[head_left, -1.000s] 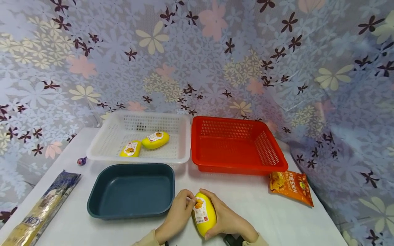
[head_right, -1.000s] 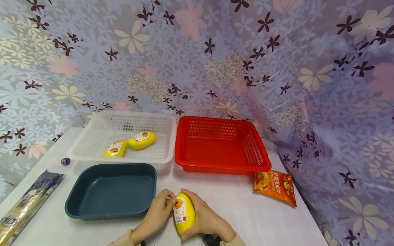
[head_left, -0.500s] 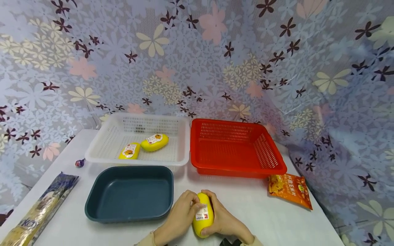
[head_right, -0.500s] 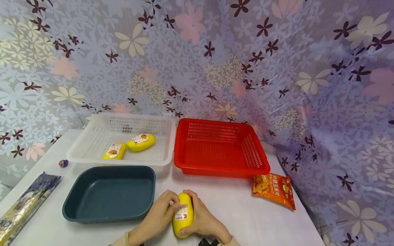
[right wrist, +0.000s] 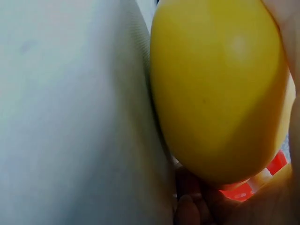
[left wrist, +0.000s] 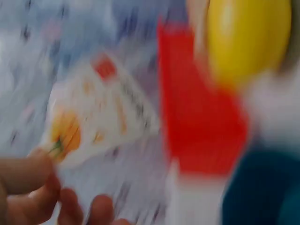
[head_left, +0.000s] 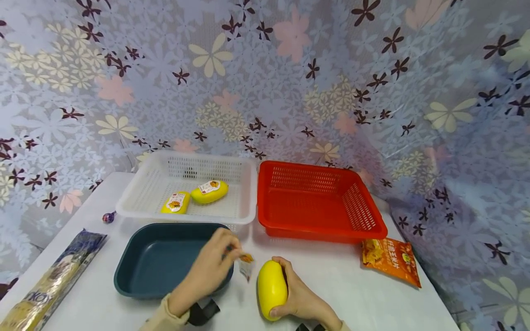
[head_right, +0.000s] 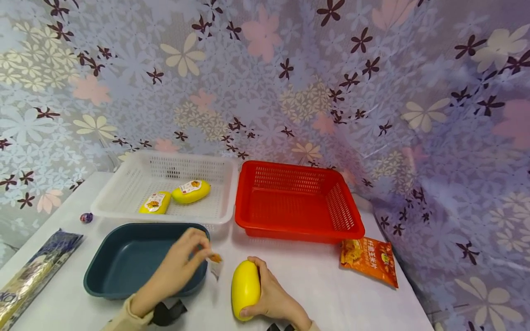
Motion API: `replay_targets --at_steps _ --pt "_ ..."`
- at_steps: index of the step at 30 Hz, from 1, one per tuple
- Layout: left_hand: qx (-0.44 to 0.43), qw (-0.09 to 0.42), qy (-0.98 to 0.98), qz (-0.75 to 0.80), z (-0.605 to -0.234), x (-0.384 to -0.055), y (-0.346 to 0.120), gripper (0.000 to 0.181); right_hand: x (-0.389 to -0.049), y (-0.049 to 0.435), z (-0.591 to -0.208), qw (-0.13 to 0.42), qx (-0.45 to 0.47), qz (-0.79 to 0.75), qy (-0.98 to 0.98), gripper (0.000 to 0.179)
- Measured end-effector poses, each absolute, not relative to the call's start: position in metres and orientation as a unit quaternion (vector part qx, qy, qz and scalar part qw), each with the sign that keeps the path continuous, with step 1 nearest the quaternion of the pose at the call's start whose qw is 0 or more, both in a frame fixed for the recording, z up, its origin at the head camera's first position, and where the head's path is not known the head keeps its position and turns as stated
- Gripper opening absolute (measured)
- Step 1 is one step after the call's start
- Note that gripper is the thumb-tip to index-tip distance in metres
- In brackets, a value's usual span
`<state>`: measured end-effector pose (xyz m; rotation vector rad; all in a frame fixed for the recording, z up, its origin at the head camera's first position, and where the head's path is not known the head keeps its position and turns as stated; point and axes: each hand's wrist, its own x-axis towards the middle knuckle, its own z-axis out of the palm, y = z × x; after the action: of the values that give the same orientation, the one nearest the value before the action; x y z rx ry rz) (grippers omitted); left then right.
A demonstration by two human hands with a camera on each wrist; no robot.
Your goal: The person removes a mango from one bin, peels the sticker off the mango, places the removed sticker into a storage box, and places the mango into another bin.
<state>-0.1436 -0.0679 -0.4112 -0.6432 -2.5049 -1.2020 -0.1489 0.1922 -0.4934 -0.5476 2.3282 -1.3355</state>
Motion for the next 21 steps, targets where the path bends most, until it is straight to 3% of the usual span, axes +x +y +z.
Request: replay_targets --at_steps 3,6,21 --pt "-0.145 0.118 -0.900 -0.395 -0.399 -0.154 -0.101 0.007 -0.150 0.190 -0.493 0.203 -0.189 -0.474 0.836 0.110" --pt "-0.099 0.046 -0.929 -0.354 -0.396 -0.160 -0.124 0.007 -0.150 0.189 -0.492 0.208 -0.188 -0.479 0.832 0.110" --pt "-0.090 -0.107 -0.929 -0.343 -0.414 -0.175 -0.139 0.021 -0.150 0.189 -0.493 0.211 -0.187 -0.476 0.833 0.111"
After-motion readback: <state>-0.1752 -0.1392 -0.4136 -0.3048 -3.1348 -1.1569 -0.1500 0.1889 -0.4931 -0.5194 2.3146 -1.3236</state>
